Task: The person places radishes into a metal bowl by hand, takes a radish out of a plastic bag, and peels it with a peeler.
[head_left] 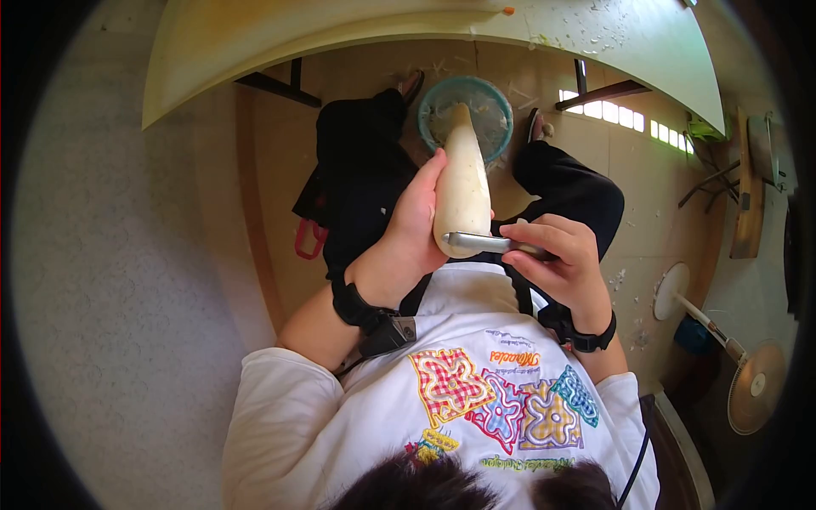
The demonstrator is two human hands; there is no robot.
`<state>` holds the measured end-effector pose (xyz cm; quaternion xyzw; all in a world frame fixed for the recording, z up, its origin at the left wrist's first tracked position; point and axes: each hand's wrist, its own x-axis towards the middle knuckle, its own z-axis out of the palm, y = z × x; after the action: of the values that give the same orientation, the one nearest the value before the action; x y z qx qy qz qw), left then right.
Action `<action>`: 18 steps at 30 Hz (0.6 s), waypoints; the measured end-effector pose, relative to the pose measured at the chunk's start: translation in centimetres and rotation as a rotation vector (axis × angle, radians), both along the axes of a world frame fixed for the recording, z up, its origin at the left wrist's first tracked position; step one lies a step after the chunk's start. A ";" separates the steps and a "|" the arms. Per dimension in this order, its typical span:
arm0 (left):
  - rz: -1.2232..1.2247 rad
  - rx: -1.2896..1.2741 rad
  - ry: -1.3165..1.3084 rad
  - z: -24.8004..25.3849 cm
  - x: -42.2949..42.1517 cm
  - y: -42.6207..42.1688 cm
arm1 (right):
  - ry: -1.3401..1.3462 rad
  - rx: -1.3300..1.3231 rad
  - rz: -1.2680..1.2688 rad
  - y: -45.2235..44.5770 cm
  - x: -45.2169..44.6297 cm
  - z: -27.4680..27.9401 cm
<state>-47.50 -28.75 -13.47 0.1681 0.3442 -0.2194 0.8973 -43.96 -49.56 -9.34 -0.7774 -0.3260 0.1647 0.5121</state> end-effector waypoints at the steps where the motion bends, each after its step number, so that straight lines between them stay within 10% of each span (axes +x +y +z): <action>1: 0.004 0.003 -0.002 0.1 0.0 -0.1 | -0.018 -0.005 -0.001 0.0 0.0 -0.1; 18: 0.005 0.015 -0.037 0.0 -1.7 -0.5 | -0.043 -0.037 -0.011 -0.3 -0.6 -0.1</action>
<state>-49.17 -29.20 -13.46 0.1782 0.3295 -0.2114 0.9028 -44.58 -49.83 -9.45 -0.7920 -0.3298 0.1511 0.4911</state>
